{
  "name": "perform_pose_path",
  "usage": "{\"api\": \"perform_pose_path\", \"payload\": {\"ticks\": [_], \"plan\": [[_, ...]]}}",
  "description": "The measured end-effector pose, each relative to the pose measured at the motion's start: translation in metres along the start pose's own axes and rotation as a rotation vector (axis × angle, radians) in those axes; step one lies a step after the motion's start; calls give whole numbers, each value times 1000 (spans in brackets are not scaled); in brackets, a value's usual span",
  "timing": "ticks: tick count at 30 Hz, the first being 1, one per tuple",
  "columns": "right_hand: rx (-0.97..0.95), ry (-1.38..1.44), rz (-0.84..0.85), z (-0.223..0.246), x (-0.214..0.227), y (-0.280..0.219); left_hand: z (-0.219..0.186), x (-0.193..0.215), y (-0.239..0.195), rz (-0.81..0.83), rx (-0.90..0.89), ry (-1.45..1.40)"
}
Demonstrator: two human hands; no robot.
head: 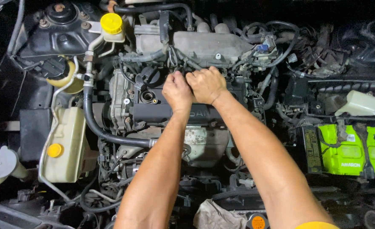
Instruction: The person uses a ratchet wrench to loosen and remove a bolt from the car engine. They then remove a spark plug from the engine and place it on a nearby tool cart.
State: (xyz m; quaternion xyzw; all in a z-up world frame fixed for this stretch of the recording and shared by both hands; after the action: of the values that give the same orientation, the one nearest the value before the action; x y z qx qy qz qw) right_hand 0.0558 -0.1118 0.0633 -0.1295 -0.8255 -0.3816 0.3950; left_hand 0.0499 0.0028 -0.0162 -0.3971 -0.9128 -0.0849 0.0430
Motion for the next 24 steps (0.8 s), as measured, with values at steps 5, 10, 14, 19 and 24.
{"api": "perform_pose_path", "payload": {"ticks": [5,10,14,19,24], "plan": [[-232,243,543,9,9,14,4,7,16,243,49,-121],[-858,605,966,48,50,3,39,-13,29,559,223,-209],[-872,377,817,60,58,-5,30,-7,24,668,204,-109],[-493,-26,448,44,-1,-29,1,6,8,448,166,-65],[-259,-19,325,26,-3,-19,-13,16,-1,207,132,-75]]}}
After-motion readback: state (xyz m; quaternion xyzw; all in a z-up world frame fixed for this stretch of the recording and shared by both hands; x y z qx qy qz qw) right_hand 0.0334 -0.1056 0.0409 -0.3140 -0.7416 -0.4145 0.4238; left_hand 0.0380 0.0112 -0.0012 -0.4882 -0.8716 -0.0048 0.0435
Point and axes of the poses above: each hand's wrist, its own y-axis towards the middle knuckle, its own x-axis out of the back of the hand, z = x × y, the point moved 6 cm from there along y, towards the middle knuckle, and after that the axes turned 8 degrees about -y, right-handed, at the moved point
